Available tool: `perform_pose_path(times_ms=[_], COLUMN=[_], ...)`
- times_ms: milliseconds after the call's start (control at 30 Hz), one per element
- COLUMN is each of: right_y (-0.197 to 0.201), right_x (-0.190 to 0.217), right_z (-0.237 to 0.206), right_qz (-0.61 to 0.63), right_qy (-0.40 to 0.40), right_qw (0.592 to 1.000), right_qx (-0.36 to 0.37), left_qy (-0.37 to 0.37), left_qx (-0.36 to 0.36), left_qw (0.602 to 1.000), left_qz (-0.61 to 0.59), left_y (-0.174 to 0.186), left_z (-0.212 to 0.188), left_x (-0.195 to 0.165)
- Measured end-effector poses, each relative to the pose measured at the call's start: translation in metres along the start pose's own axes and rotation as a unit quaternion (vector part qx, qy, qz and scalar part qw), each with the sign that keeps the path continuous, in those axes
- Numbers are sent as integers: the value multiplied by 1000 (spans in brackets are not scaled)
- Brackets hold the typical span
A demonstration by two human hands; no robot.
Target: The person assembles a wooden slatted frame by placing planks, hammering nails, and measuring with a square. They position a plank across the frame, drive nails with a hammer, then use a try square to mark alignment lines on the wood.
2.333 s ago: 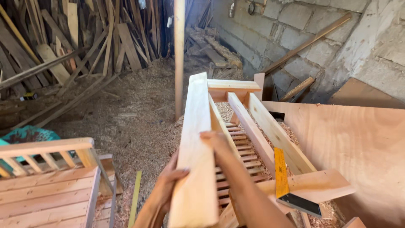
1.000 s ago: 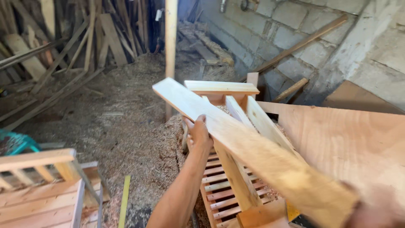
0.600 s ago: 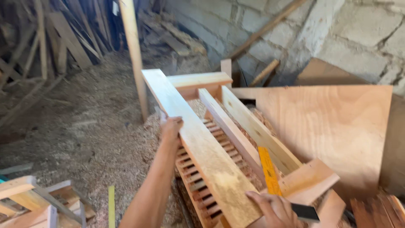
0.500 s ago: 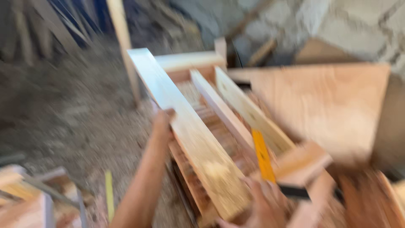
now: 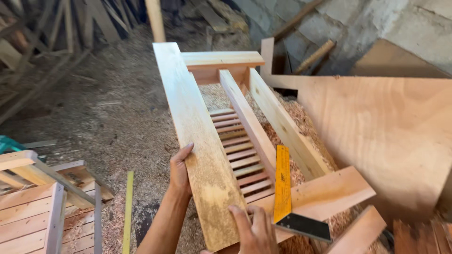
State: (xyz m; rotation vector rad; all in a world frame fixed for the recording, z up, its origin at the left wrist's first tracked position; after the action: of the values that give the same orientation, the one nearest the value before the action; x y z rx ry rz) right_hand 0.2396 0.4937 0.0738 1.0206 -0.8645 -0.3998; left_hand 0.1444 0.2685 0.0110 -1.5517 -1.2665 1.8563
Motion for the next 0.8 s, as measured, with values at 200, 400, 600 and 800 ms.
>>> perform_pose_path(times_ms=[200,400,600,800], right_y=[5,87,89,88], right_x=[-3,-40,-78,-71], right_z=[-5,-10,0,-9], right_qz=[29,19,-94,-92], right_qy=[-15,65,-81,-116], right_qw=[999,991,992,989], right_qx=[16,-119,25,20], left_qy=[-62,-68,-46,-68], left_qx=[-31,-29,-55,-60], left_qw=[995,986,976,969], left_qz=[78,148,207,228], left_y=[-10,-36,-39,-34], left_z=[-21,-76,-115,-141], left_x=[-13,-6,5,11])
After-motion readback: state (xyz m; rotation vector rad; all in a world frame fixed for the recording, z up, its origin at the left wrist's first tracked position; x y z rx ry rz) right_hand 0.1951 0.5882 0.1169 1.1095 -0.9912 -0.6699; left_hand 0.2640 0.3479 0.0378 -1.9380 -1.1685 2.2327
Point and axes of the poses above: each hand's wrist, its own z-axis towards the middle knuckle, its own y-axis out of the back of the hand, x = y × z, the point moved 10 cm from there along z, towards the middle knuckle
